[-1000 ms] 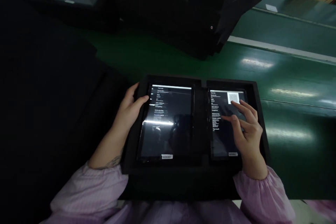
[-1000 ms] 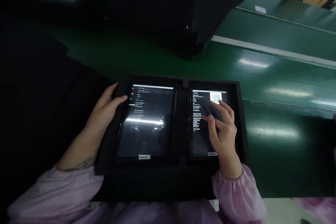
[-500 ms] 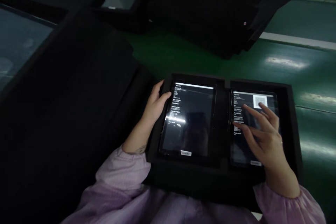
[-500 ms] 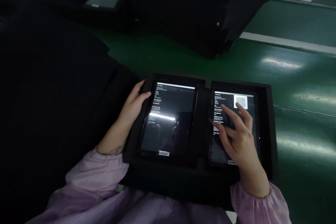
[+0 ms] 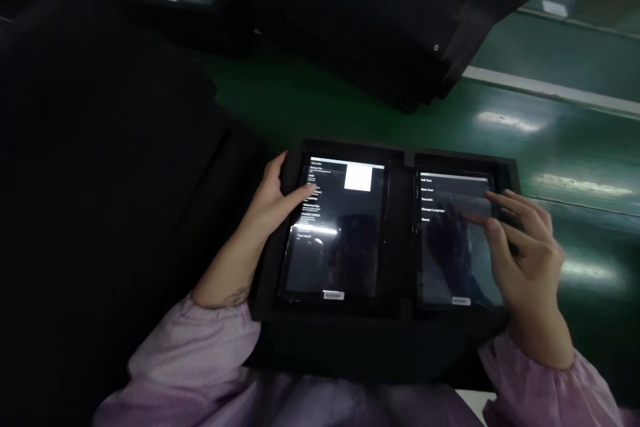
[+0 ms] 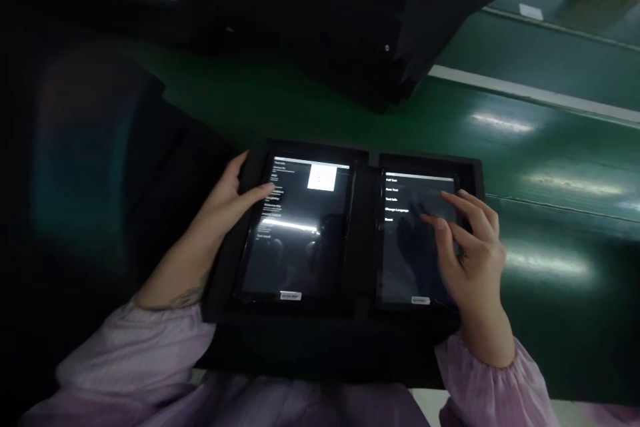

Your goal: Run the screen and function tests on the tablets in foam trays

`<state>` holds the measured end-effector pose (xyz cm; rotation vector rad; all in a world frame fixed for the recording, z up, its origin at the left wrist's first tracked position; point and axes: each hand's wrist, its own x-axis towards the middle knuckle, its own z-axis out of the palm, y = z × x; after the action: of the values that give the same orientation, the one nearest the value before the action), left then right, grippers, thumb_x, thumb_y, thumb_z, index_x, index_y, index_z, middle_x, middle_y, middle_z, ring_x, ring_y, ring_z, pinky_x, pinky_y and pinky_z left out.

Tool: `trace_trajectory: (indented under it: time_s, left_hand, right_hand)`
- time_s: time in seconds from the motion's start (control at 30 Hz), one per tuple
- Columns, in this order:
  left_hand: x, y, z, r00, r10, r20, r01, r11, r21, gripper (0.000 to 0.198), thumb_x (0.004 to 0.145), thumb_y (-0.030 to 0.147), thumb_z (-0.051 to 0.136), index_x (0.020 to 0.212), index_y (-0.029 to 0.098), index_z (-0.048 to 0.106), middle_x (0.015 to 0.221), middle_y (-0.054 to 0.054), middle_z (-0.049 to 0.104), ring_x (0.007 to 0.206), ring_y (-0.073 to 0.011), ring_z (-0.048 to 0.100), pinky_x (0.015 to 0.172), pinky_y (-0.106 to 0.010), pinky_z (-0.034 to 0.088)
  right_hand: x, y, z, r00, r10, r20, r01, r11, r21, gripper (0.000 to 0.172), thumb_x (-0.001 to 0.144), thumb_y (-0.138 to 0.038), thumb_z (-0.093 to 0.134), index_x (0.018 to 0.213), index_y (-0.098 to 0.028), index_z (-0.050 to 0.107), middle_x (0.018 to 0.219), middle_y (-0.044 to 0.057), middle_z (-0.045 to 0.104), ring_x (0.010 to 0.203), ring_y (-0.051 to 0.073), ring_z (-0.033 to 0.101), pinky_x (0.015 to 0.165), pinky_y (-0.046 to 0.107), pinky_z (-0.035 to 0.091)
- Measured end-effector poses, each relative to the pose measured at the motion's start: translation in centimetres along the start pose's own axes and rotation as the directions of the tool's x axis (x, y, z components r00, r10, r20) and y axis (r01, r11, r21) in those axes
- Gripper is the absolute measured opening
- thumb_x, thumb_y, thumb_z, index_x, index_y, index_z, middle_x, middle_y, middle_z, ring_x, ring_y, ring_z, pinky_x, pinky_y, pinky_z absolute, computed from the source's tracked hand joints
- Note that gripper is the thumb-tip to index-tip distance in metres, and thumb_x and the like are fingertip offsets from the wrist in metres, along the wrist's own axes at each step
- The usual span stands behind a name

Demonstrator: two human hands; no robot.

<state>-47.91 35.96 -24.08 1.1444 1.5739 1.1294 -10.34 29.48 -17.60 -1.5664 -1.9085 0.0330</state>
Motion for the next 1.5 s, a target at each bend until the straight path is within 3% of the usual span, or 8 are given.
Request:
trace_trajectory:
  time_s: [0.13,0.23,0.37,0.7,0.97,1.17,1.27,1.5]
  left_hand:
    - [-0.2,1.0,0.3,0.997,-0.072,-0.013,0.069,0.984,-0.164,0.073,0.077,0.041,0.081,0.145,0.026,0.062,0.150,-0.009,0.066,0.142,-0.0359,0.059,0.126,-0.056,0.040]
    - [-0.3,2.1,0.4,0.994,-0.105,-0.016,0.101,0.984,-0.149,0.070,0.077,0.039,0.080,0.144,0.025,0.064,0.150,-0.008,0.067,0.144,-0.0355,0.058,0.128,-0.055,0.038]
    - [-0.2,2.8,0.3,0.991,-0.130,-0.039,0.124,0.983,-0.136,0.070,0.076,0.036,0.080,0.144,0.027,0.067,0.148,-0.007,0.070,0.142,-0.0360,0.060,0.128,-0.056,0.039]
    - [1.3,2.3,0.3,0.997,-0.075,-0.025,0.073,0.994,-0.083,0.069,0.074,0.036,0.080,0.142,0.026,0.067,0.148,-0.009,0.069,0.145,-0.0369,0.058,0.126,-0.056,0.042]
    - [1.8,2.4,0.5,0.996,-0.067,-0.061,0.073,0.991,0.114,0.075,0.074,0.036,0.086,0.145,0.025,0.064,0.147,-0.012,0.070,0.143,-0.0370,0.060,0.127,-0.057,0.039]
    - [1.6,2.1,0.5,0.995,-0.096,-0.036,0.093,0.991,-0.093,0.064,0.079,0.042,0.082,0.141,0.030,0.068,0.143,-0.007,0.073,0.139,-0.0355,0.063,0.123,-0.054,0.046]
    - [1.5,2.1,0.5,0.995,-0.095,-0.040,0.091,0.990,-0.104,0.065,0.078,0.040,0.081,0.140,0.029,0.068,0.141,-0.007,0.074,0.138,-0.0360,0.064,0.121,-0.055,0.048]
    - [-0.2,1.8,0.3,0.990,-0.124,-0.069,0.111,0.979,-0.171,0.066,0.071,0.038,0.082,0.135,0.028,0.071,0.140,-0.007,0.074,0.138,-0.0380,0.063,0.120,-0.055,0.049]
  right_hand:
    - [0.5,1.7,1.4,0.999,-0.046,0.012,0.047,0.992,-0.116,0.031,0.107,-0.040,0.055,0.116,-0.026,0.082,0.147,0.013,0.064,0.149,0.043,0.046,0.116,0.069,0.046]
    - [0.4,2.4,2.8,0.999,-0.046,0.012,0.047,0.989,-0.143,0.033,0.107,-0.040,0.056,0.128,-0.027,0.077,0.160,0.013,0.051,0.157,0.046,0.031,0.121,0.075,0.037]
    - [0.2,2.4,3.3,0.998,-0.043,0.035,0.047,0.989,-0.140,0.033,0.107,-0.038,0.056,0.132,-0.029,0.075,0.165,0.011,0.045,0.160,0.045,0.027,0.123,0.075,0.033]
    - [-0.1,2.8,3.3,0.998,-0.032,0.058,0.036,0.998,-0.057,0.036,0.105,-0.048,0.057,0.124,-0.027,0.079,0.163,0.014,0.048,0.159,0.049,0.030,0.124,0.078,0.028]
    - [-0.4,2.7,2.6,0.998,0.011,-0.057,-0.012,1.000,-0.013,0.034,0.106,-0.044,0.055,0.120,-0.027,0.080,0.150,0.013,0.062,0.150,0.044,0.045,0.118,0.069,0.042]
    - [-0.3,2.2,2.4,0.996,0.002,-0.089,-0.003,1.000,-0.008,0.031,0.106,-0.034,0.056,0.099,-0.030,0.086,0.136,0.006,0.074,0.143,0.034,0.054,0.117,0.064,0.049]
    - [-0.2,2.1,2.4,0.996,-0.034,-0.085,0.032,0.999,-0.019,0.033,0.105,-0.033,0.057,0.091,-0.032,0.086,0.130,0.005,0.077,0.137,0.033,0.059,0.111,0.063,0.054]
    - [-0.4,2.5,2.5,0.993,-0.120,-0.007,0.120,0.993,-0.021,0.031,0.106,-0.032,0.057,0.099,-0.031,0.087,0.141,0.007,0.072,0.143,0.035,0.054,0.110,0.062,0.055]
